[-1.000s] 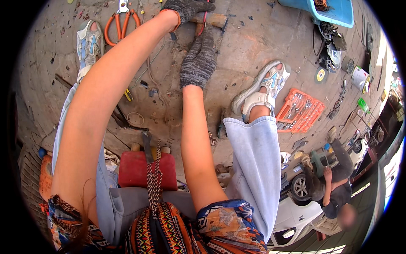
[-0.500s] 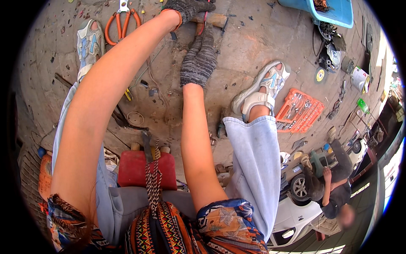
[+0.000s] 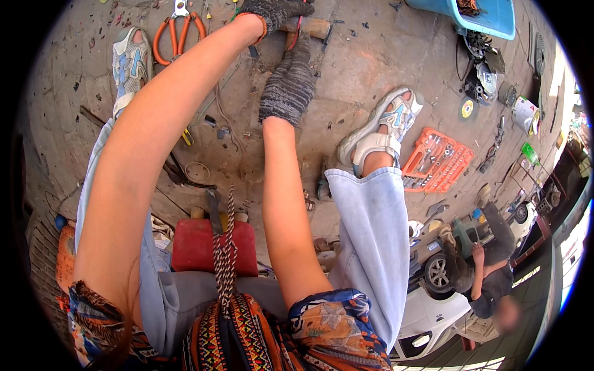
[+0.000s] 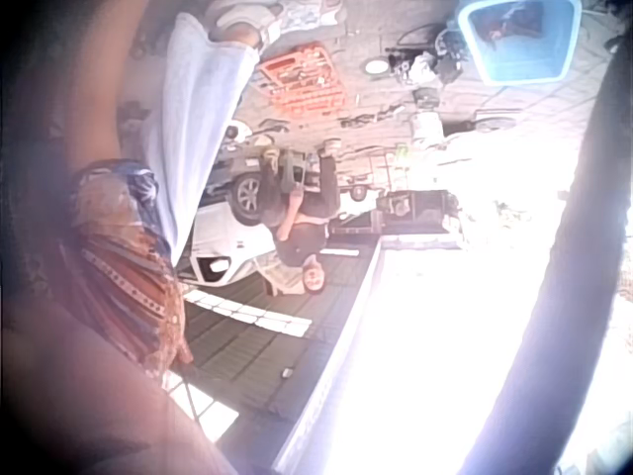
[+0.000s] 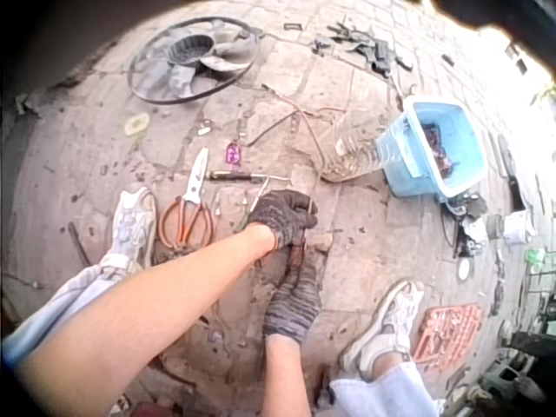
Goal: The person sits on the ground and uses a hammer to strip the insulation from a red wire. They then use pliers to twist the exposed copper strands and connect the wire to a small metal component.
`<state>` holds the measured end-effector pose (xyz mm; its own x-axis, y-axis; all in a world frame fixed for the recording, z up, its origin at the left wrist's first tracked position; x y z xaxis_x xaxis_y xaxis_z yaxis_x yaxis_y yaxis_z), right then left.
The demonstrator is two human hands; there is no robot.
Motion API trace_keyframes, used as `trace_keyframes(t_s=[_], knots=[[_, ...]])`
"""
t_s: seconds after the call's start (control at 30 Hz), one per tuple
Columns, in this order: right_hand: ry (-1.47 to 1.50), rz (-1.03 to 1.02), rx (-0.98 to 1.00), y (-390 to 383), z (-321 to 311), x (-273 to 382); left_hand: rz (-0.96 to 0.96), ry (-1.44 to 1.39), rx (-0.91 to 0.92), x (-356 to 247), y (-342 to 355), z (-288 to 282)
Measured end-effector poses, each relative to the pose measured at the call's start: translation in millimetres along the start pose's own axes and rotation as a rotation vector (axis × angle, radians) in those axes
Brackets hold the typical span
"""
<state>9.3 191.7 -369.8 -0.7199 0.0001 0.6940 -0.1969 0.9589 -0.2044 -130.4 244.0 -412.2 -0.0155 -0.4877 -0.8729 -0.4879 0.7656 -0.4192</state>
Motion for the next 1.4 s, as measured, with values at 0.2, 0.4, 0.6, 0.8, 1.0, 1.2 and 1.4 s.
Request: trace_keyframes(t_s=[0.2, 0.4, 0.6, 0.8, 1.0, 1.2, 1.4], knots=[[-0.118, 0.068, 0.013, -4.6, -0.7, 5.9, -0.013, -0.054, -0.026, 0.3, -4.9, 3.4], [-0.113, 0.042, -0.012, -8.4, 2.0, 0.9, 0.0, -0.103, -0.023, 5.7, -2.6, 4.0], [-0.198, 0.062, 0.021, -12.7, 1.8, 7.8, -0.007, -0.035, -0.033, 4.9, -4.5, -0.3], [-0.112, -0.034, -0.056, -17.2, 3.9, -4.2, 0.036, 0.079, -0.063, -1.0, -5.4, 1.3], [-0.058, -0.073, -0.067, -22.3, 4.4, -3.7, 0.039, 0.066, -0.08, 1.2, -5.6, 0.5], [-0.092, 0.029, 0.004, -23.6, 2.3, -4.9, -0.033, 0.045, -0.074, -4.5, -8.2, 1.1], [-0.115, 0.071, 0.041, -26.2, 1.2, -1.0, -0.009, 0.047, -0.088, -1.3, -7.6, 0.5]])
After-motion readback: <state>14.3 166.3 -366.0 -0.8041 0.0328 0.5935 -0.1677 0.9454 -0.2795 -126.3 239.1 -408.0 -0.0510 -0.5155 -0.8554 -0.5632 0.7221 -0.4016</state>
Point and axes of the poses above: each hand's wrist, its own y-axis towards the middle knuckle, its own z-axis out of the palm, x = y × z, the point moved 2 cm from there along y, towards the middle knuckle
